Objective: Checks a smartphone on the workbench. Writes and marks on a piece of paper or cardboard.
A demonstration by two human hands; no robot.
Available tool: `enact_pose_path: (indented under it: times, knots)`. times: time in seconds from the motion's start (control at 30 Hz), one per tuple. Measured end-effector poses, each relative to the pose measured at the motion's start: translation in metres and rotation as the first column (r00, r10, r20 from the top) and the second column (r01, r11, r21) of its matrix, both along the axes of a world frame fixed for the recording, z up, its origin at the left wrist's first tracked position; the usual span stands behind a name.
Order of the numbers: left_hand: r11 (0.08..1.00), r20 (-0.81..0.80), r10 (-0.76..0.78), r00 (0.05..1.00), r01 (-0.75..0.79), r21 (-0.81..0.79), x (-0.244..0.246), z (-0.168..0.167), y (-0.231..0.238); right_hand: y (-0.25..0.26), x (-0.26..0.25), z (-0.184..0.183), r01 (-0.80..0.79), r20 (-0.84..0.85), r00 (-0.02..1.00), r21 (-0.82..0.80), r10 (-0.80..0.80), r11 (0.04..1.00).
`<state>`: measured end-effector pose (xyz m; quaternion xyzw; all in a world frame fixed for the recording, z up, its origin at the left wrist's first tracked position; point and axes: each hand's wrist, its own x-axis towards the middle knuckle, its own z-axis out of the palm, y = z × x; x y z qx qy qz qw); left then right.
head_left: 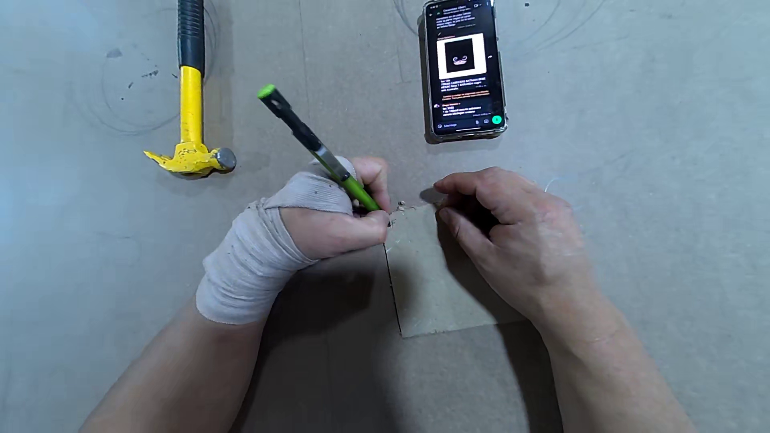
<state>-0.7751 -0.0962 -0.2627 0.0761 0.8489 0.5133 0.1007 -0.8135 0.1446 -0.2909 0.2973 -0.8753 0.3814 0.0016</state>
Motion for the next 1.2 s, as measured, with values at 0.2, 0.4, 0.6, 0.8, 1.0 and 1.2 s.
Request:
enact_pose_path:
  times: [0.2, 0.4, 0.6, 0.8, 1.0, 1.2]
  knots:
    - [1.000, -0.006, -0.014, 1.000, 0.014, -0.008, 0.000, -0.001, 0.003, 0.001, 0.000, -0.002, 0.003, 0.009, 1.000, -0.005, -0.003, 1.000]
    - [0.999, 0.004, -0.014, 1.000, 0.014, -0.029, -0.002, 0.000, 0.003, 0.001, 0.000, -0.001, 0.007, 0.012, 1.000, -0.006, -0.007, 1.000]
    - [1.000, 0.028, 0.020, 0.999, -0.020, 0.015, -0.001, 0.001, 0.005, 0.001, 0.001, 0.003, -0.005, 0.000, 1.000, 0.008, 0.005, 1.000]
    - [0.998, 0.026, 0.058, 0.998, -0.058, 0.019, -0.001, 0.001, 0.006, 0.000, 0.000, -0.001, 0.009, 0.010, 1.000, -0.011, -0.009, 1.000]
    - [1.000, 0.029, 0.001, 1.000, -0.001, -0.013, -0.002, 0.002, 0.004, 0.000, 0.001, -0.001, 0.008, 0.012, 1.000, -0.016, -0.008, 1.000]
    - [0.997, 0.043, 0.069, 0.997, -0.071, 0.043, -0.001, 0.002, 0.006, 0.000, 0.000, -0.001, 0.007, 0.026, 1.000, -0.022, -0.007, 1.000]
